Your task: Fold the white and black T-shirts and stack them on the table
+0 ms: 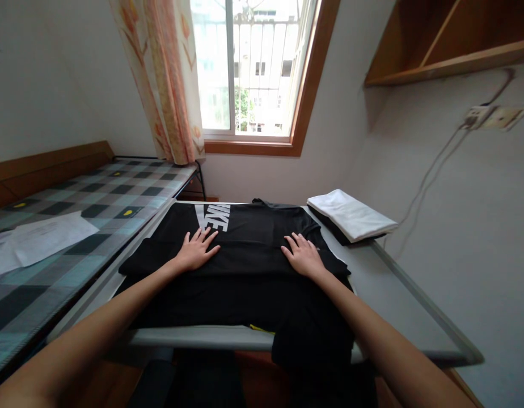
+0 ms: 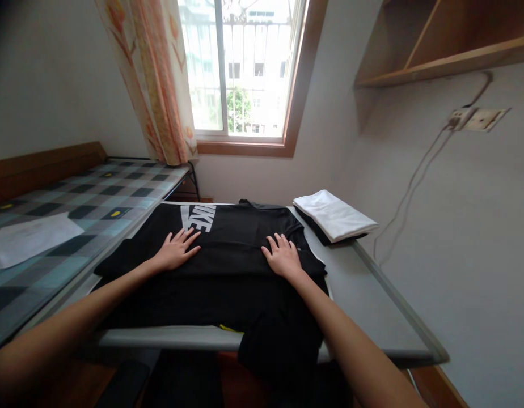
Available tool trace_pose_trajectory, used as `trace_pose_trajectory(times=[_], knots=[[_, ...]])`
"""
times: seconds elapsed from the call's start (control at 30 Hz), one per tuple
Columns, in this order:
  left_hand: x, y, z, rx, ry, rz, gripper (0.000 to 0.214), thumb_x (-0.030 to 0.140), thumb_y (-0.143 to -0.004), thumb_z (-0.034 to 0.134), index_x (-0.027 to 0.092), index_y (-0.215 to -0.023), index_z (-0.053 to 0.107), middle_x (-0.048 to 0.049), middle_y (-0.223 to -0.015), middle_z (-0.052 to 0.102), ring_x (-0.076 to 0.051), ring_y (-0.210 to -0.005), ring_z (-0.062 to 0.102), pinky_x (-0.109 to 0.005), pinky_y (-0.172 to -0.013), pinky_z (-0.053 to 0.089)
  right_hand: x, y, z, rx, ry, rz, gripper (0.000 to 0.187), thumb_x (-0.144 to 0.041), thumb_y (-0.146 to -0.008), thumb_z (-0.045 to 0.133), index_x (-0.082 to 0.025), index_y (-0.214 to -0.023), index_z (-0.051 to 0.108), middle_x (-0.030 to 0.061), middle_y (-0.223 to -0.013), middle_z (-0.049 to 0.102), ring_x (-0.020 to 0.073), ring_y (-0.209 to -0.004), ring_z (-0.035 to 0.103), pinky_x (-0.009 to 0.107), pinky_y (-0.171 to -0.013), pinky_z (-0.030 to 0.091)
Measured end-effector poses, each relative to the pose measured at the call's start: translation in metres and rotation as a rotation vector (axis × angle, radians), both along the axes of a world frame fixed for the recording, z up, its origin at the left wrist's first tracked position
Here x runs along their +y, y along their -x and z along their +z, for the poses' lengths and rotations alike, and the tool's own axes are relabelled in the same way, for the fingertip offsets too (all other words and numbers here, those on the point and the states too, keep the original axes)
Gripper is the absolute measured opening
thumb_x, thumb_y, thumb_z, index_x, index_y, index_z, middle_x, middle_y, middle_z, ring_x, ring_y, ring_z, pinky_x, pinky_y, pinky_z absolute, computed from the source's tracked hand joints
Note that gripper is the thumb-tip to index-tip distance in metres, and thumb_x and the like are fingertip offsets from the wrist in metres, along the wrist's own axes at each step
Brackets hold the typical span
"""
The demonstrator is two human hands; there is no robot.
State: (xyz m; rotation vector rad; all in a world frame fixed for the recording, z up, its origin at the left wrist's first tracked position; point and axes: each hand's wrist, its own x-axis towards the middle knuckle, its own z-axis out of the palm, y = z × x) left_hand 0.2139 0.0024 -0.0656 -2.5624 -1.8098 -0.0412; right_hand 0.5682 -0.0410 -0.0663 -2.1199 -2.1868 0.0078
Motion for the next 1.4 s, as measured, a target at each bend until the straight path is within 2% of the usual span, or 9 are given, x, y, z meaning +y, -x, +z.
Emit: trace_pose_trajectory(times=[0.2,0.3,0.4,0.5,0.6,0.77,1.07,1.2,1.4], knots=[[-0.008,0.004,0.016,0.011,0.062,-0.052,0.071,0.066,-0.091,0.03,0.026,-0.148,0.034,-0.0119,-0.155,0.032,-0.035,-0.142,0.026,-0.062,-0.11,0.017,-0.023,0.002,0.005,-0.016,-0.007,0.022,0.059,-0.052,-0.096,0.032,-0.02,-0.144,0.044,0.0118,-0.153,0.035,0.0289,-0.142,0.027,0.046,-0.113,0.022],[0.003,-0.008,0.033,-0.015,0.026,-0.062,0.065,0.066,-0.091,0.03,0.025,-0.136,0.052,-0.0142,-0.14,0.052,-0.034,-0.133,0.042,-0.063,-0.11,0.016,-0.019,0.001,0.016,-0.037,-0.033,0.054,0.058,-0.055,-0.095,0.035,-0.021,-0.139,0.051,0.0141,-0.144,0.047,0.0314,-0.134,0.038,0.053,-0.112,0.017],[0.021,-0.03,0.042,-0.09,-0.057,-0.093,0.058,0.062,-0.093,0.03,0.023,-0.126,0.059,-0.0128,-0.133,0.057,-0.03,-0.127,0.047,-0.059,-0.111,0.019,-0.005,0.0,0.03,-0.043,-0.056,0.068,0.056,-0.062,-0.092,0.037,-0.022,-0.12,0.065,0.013,-0.124,0.062,0.0321,-0.118,0.053,0.055,-0.109,0.021],[0.038,-0.052,0.036,-0.151,-0.093,-0.126,0.054,0.058,-0.095,0.031,0.023,-0.128,0.056,-0.0117,-0.139,0.052,-0.03,-0.133,0.041,-0.056,-0.111,0.023,0.018,-0.002,0.038,0.004,-0.071,0.047,0.05,-0.059,-0.093,0.038,-0.022,-0.107,0.068,0.0107,-0.111,0.067,0.029,-0.106,0.059,0.046,-0.098,0.036],[0.052,-0.066,0.018,-0.19,-0.105,-0.121,0.054,0.055,-0.095,0.032,0.023,-0.133,0.053,-0.011,-0.146,0.045,-0.031,-0.14,0.031,-0.055,-0.113,0.021,0.046,-0.008,0.04,0.037,-0.096,0.024,0.042,-0.052,-0.094,0.042,-0.022,-0.111,0.066,0.0106,-0.111,0.066,0.0275,-0.104,0.06,0.039,-0.087,0.043],[0.061,-0.072,-0.002,-0.228,-0.095,-0.087,0.057,0.054,-0.094,0.036,0.02,-0.139,0.047,-0.0109,-0.15,0.041,-0.031,-0.141,0.03,-0.053,-0.116,0.018,0.098,-0.024,0.04,0.056,-0.137,-0.043,0.038,-0.047,-0.094,0.043,-0.022,-0.113,0.064,0.0115,-0.117,0.064,0.0268,-0.106,0.058,0.037,-0.087,0.044],[0.06,-0.072,-0.003,-0.23,-0.109,-0.07,0.055,0.053,-0.094,0.037,0.022,-0.138,0.048,-0.0087,-0.149,0.043,-0.029,-0.141,0.031,-0.053,-0.117,0.018,0.187,-0.037,0.036,0.024,-0.07,-0.259,0.051,-0.053,-0.093,0.041,-0.022,-0.132,0.054,0.017,-0.132,0.052,0.0325,-0.123,0.046,0.045,-0.099,0.037],[0.061,-0.072,-0.005,-0.246,-0.115,-0.071,0.055,0.054,-0.093,0.037,0.023,-0.138,0.048,-0.0087,-0.148,0.044,-0.029,-0.141,0.031,-0.054,-0.116,0.019,0.214,-0.046,0.027,0.11,0.014,-0.265,0.059,-0.058,-0.092,0.038,-0.023,-0.138,0.048,0.0178,-0.137,0.05,0.0335,-0.125,0.047,0.049,-0.099,0.037],[0.064,-0.071,-0.008,-0.284,-0.126,-0.077,0.054,0.055,-0.092,0.04,0.025,-0.136,0.049,-0.0087,-0.146,0.046,-0.029,-0.14,0.032,-0.053,-0.116,0.018,0.235,-0.049,0.021,0.198,0.056,-0.339,0.056,-0.056,-0.09,0.042,-0.018,-0.128,0.059,0.019,-0.127,0.059,0.0354,-0.123,0.049,0.057,-0.099,0.033]])
